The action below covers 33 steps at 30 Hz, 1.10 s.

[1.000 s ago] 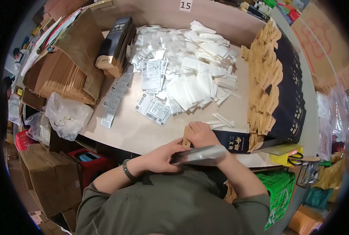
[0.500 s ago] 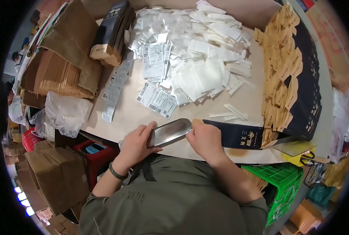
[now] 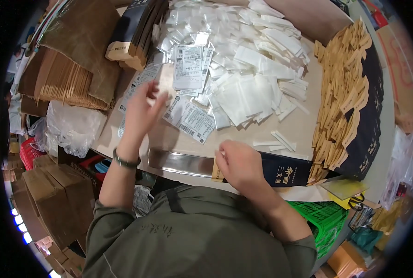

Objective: Packaging wooden sticks and packets into printed cardboard sleeves.

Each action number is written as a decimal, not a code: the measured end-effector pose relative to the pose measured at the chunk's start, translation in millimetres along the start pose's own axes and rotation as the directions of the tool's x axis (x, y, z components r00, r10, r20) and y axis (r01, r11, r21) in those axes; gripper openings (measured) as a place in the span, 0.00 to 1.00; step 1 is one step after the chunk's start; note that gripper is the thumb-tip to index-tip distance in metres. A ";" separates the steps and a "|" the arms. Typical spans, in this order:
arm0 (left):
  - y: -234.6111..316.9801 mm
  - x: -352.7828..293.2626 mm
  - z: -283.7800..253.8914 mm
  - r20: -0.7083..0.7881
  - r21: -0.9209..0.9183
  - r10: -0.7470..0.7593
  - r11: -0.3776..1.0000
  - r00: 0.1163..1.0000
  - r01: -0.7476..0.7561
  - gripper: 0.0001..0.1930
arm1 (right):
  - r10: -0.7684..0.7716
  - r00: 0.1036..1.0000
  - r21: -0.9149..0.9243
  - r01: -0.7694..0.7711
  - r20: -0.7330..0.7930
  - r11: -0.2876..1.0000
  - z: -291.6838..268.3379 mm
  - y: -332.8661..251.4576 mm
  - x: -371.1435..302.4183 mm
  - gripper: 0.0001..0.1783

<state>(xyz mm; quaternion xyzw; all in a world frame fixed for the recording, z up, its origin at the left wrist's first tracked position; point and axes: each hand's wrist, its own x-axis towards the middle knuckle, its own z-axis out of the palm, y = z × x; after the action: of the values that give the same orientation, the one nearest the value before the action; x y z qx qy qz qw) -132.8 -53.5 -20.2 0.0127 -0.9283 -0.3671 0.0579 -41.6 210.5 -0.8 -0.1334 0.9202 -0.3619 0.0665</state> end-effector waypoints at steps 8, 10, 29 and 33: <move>3.9 63.0 48.6 -0.009 -0.135 -0.197 0.972 0.980 0.194 0.34 | -0.072 0.996 -0.302 0.084 0.053 0.950 32.5 -10.1 75.0 0.33; -1.3 60.1 52.1 -0.028 -0.127 -0.132 0.984 0.991 0.127 0.32 | -0.036 0.999 -0.294 0.043 0.029 0.955 32.6 -8.7 76.1 0.37; -29.2 44.3 29.8 -0.070 -0.519 -0.146 0.850 0.987 0.089 0.07 | -0.106 0.993 0.041 0.104 0.049 0.994 37.8 -10.5 63.2 0.17; -35.4 16.4 9.9 -0.117 -0.622 -0.235 0.775 0.965 0.113 0.11 | -0.130 0.991 0.291 0.117 0.024 0.950 22.4 -7.0 61.4 0.16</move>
<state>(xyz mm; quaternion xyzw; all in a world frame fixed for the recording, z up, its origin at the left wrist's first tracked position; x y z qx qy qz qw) -150.9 -73.7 -49.9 0.1141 -0.7450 -0.6476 0.1121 -94.0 173.0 -13.9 -0.1872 0.8458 -0.4928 0.0821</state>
